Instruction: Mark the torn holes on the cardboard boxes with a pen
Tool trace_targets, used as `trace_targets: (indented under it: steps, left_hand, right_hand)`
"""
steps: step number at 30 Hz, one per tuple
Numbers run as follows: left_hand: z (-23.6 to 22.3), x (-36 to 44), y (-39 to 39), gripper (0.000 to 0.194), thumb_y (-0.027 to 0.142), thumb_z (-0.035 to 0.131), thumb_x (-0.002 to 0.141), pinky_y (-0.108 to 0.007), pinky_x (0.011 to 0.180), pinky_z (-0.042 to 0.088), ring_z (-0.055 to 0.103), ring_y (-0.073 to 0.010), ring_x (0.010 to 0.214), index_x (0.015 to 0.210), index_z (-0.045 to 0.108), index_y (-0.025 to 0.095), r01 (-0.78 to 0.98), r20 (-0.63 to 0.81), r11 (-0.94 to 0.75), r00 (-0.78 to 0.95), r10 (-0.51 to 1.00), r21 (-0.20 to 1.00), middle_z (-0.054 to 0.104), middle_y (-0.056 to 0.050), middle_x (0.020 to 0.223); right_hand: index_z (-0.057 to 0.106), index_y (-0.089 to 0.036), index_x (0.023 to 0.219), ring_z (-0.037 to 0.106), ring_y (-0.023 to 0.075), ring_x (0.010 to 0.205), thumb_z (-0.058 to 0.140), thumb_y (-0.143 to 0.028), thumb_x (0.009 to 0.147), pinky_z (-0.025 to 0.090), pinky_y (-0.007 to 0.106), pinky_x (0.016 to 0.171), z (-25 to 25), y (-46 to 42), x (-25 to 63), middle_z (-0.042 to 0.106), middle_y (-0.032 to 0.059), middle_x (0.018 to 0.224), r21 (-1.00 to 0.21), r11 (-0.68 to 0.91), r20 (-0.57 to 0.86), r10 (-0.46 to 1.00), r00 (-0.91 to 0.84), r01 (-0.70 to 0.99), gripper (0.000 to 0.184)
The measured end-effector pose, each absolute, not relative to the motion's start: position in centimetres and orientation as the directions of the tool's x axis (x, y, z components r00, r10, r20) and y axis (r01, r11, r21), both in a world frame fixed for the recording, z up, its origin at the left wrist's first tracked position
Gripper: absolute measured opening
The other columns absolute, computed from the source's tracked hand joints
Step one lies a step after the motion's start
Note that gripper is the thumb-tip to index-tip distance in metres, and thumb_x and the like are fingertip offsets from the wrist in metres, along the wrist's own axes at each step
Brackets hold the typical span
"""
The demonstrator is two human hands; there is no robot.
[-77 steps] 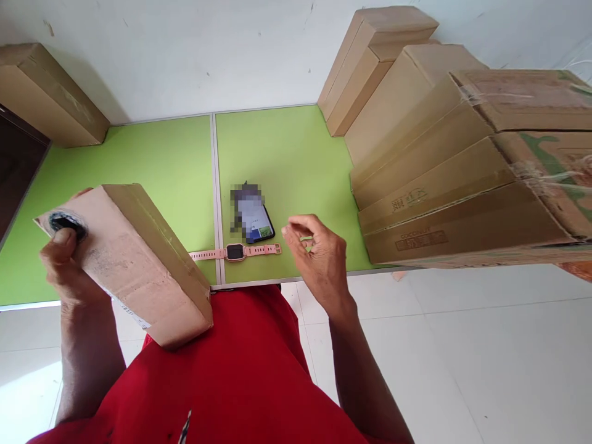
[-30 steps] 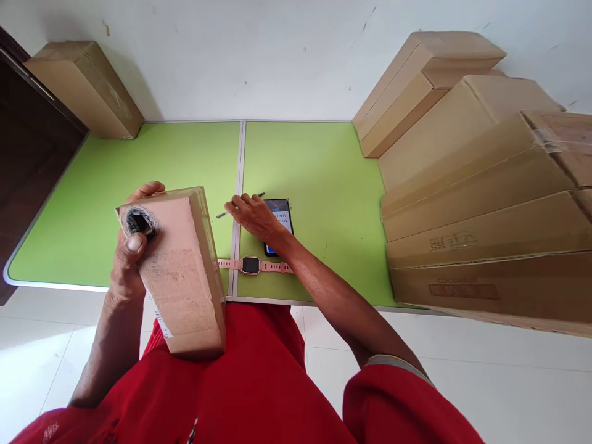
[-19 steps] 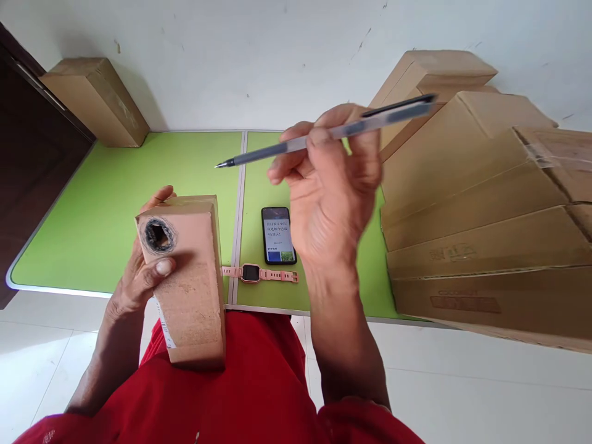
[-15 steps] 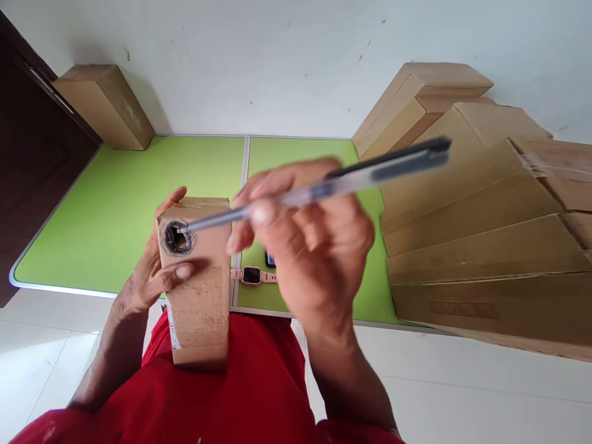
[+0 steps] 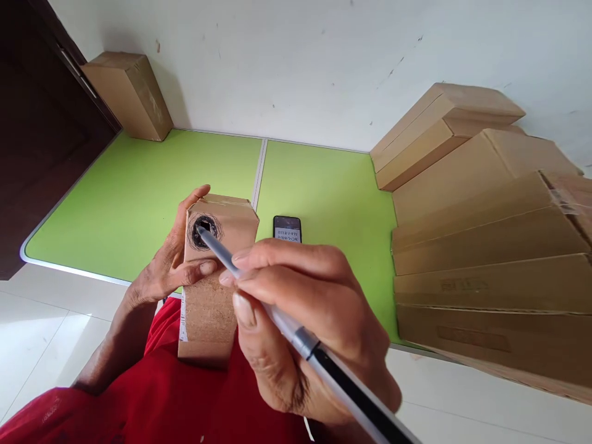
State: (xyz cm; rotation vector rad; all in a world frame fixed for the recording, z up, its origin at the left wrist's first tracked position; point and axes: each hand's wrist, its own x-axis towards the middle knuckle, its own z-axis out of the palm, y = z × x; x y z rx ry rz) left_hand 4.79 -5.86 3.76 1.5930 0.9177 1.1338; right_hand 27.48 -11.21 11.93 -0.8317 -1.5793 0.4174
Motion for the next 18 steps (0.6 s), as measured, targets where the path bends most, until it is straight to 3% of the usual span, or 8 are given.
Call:
trace_targets:
  steps: [6,10,14,18]
  left_hand:
    - [4.7,4.7,-6.0,0.112,0.059,0.093,0.087,-0.075,0.138,0.031,0.039,-0.0501,0.166,0.18,0.031,0.047,0.081,0.252,-0.29,0.315,0.915,0.953,0.037,-0.009,0.182]
    - [4.3,4.7,-6.0,0.112,0.06,0.093,0.087,-0.073,0.134,0.039,0.05,-0.0476,0.155,0.18,0.033,0.041,0.06,0.204,-0.227,0.265,0.942,0.972,0.049,-0.013,0.17]
    - [4.1,4.8,-6.0,0.108,0.061,0.092,0.087,-0.079,0.134,0.035,0.051,-0.0494,0.155,0.178,0.037,0.046,0.048,0.204,-0.224,0.258,0.944,0.973,0.051,-0.011,0.171]
    - [4.2,4.9,-6.1,0.109,0.059,0.093,0.086,-0.078,0.132,0.04,0.055,-0.0477,0.151,0.179,0.037,0.047,0.048,0.198,-0.217,0.256,0.946,0.975,0.053,-0.011,0.168]
  right_hand:
    - [0.078,-0.027,0.099,0.07,0.0205,0.069,0.078,-0.015,0.097,0.066,0.038,0.052,10.2,-9.2,24.8,0.07,0.0018,0.085,-0.701,0.713,0.698,0.687,0.203,-0.003,0.012]
    - [0.075,-0.027,0.099,0.051,0.0136,0.055,0.076,-0.021,0.104,0.055,0.029,0.04,9.5,-9.4,24.4,0.058,-0.0031,0.08,-0.756,0.636,0.586,0.764,0.269,-0.158,0.008]
    - [0.078,-0.028,0.103,0.059,0.0166,0.06,0.073,-0.025,0.106,0.051,0.028,0.037,8.5,-9.8,25.3,0.062,0.0001,0.083,-0.778,0.611,0.58,0.788,0.209,-0.144,0.007]
    - [0.079,-0.028,0.105,0.063,0.0194,0.062,0.069,-0.022,0.106,0.056,0.033,0.046,8.2,-10.2,25.7,0.068,0.0008,0.079,-0.764,0.639,0.635,0.769,0.068,-0.086,0.011]
